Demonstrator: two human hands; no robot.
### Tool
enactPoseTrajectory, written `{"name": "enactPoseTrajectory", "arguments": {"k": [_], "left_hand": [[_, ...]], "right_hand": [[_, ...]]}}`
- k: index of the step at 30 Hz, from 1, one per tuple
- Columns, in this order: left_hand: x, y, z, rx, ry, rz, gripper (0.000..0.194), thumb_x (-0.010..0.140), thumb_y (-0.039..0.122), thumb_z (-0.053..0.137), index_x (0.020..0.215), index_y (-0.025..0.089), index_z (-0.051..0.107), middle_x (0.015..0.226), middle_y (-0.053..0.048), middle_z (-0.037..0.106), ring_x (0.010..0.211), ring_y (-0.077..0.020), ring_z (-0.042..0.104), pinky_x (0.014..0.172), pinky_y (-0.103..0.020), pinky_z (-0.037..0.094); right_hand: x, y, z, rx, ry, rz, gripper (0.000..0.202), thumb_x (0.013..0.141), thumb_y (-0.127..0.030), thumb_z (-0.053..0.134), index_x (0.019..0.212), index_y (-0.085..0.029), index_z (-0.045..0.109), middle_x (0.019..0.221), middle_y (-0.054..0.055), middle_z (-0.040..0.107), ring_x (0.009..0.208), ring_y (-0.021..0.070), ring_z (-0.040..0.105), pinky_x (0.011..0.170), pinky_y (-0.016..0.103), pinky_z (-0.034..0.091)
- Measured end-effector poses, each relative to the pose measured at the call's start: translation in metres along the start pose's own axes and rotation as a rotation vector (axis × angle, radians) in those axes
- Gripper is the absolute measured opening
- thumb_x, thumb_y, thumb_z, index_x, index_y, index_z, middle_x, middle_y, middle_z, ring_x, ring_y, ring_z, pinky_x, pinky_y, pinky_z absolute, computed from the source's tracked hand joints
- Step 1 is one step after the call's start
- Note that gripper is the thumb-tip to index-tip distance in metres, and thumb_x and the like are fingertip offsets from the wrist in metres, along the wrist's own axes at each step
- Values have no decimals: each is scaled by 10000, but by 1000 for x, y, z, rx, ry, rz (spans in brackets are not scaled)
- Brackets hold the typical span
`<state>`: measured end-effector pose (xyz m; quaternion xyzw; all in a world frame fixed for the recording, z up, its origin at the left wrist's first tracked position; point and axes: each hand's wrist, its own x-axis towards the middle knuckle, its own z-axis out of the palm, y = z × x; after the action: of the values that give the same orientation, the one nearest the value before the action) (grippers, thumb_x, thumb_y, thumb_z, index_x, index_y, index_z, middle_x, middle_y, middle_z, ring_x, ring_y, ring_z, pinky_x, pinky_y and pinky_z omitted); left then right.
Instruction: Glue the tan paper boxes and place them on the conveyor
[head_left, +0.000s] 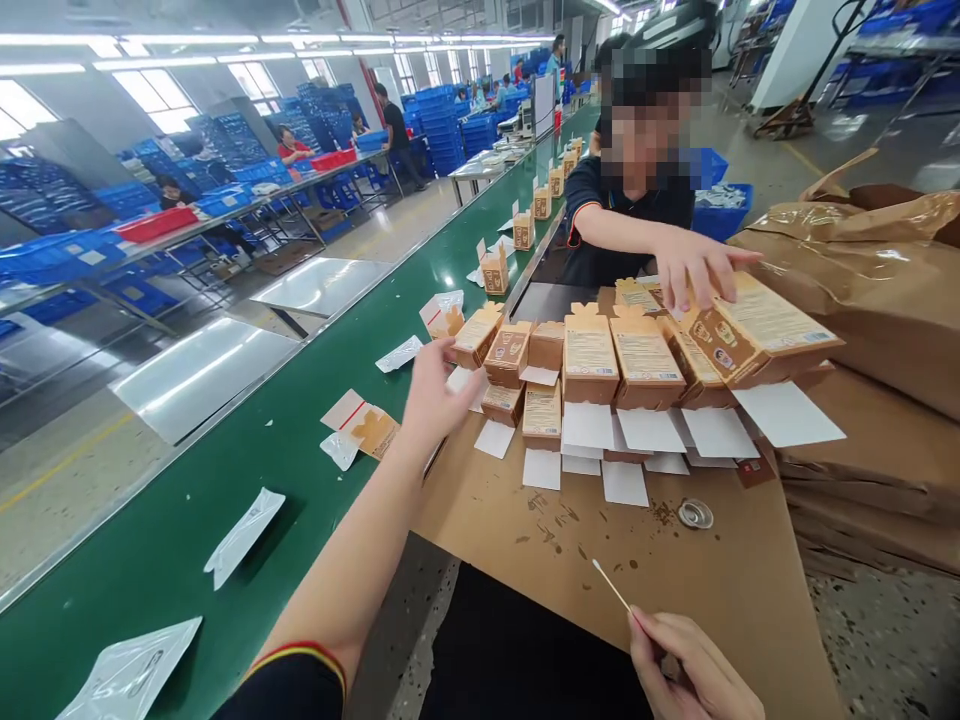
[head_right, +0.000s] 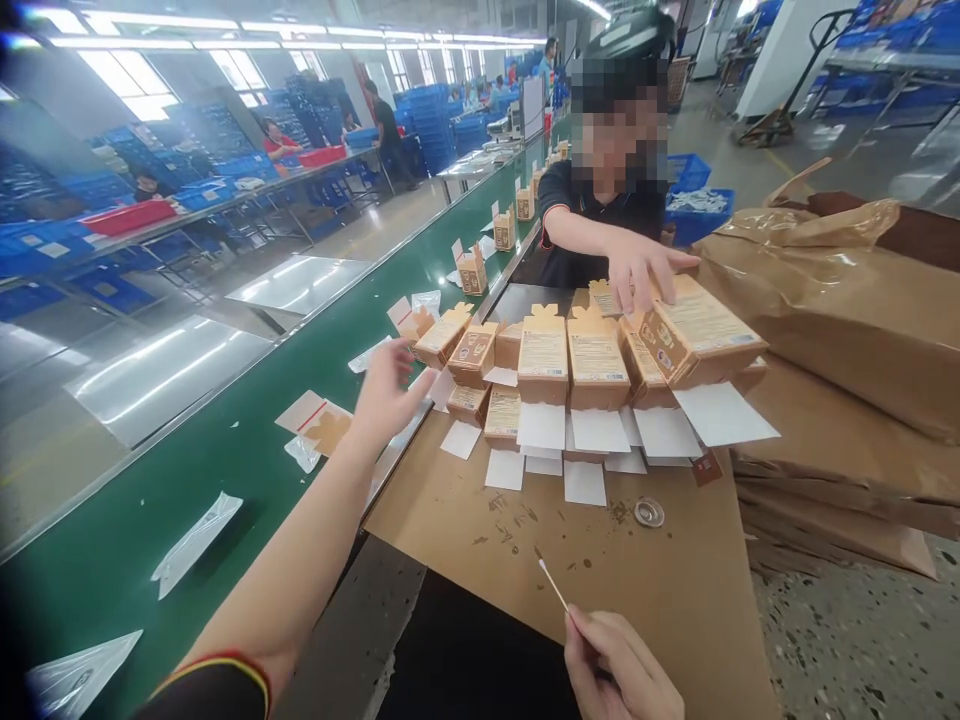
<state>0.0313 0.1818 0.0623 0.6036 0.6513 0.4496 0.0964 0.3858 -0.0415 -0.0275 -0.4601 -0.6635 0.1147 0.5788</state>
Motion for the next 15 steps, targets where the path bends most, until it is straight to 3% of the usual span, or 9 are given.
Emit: {"name": "enactPoseTrajectory", "arguments": {"k": [3, 6, 8, 11, 13, 15], "left_hand": [[52, 29, 45, 134, -191, -40, 817, 864, 647, 887, 1470, 166, 623, 1518, -291, 659, 1474, -537, 642, 1233, -618, 508], [64, 38, 78, 227, -275, -73, 880, 808, 567, 948, 1502, 141, 617, 1609, -362, 613, 1551, -623, 589, 1253, -662, 487], [61, 38, 89, 282, -277, -95, 903, 797, 477, 949, 1555, 123, 608, 1598, -381, 630, 1528, -633, 612, 1251, -689, 489], [55, 34, 79, 282, -211, -102, 936, 775, 388, 940, 1605, 115, 605, 1536, -370, 694, 1523, -628, 615, 1256, -713, 493], [47, 31, 50, 225, -147, -97, 970, 762, 395, 945, 1626, 113, 607, 1482, -343, 740, 1527, -610, 610, 1270, -716, 493], [30, 27, 9, 130, -96, -115, 1007, 767, 433, 934, 1662, 115, 599, 1410, -289, 783, 1486, -562, 653, 1282, -707, 505]], "right_hand": [[7, -1, 1, 42, -44, -45, 266, 990, -13, 827, 1102, -250, 873, 767, -1, 751, 529, 150, 693, 493, 265, 611], [6, -3, -2, 32, -24, -30, 298, 984, -14, 827, 1133, -264, 892, 765, -1, 759, 521, 156, 691, 481, 273, 601], [3, -5, -4, 21, 5, -20, 307, 983, -17, 825, 1136, -274, 898, 769, 1, 776, 516, 161, 701, 468, 271, 592], [3, -9, -11, -18, 27, -22, 287, 999, -25, 814, 1110, -277, 895, 791, 8, 803, 520, 163, 717, 479, 266, 601], [10, -10, -20, -62, 54, -34, 263, 996, -25, 823, 1066, -270, 888, 765, -2, 790, 499, 149, 696, 475, 262, 592], [21, -5, -33, -109, 92, -49, 230, 991, -33, 836, 1020, -258, 874, 740, -8, 776, 491, 139, 679, 476, 261, 585]]}}
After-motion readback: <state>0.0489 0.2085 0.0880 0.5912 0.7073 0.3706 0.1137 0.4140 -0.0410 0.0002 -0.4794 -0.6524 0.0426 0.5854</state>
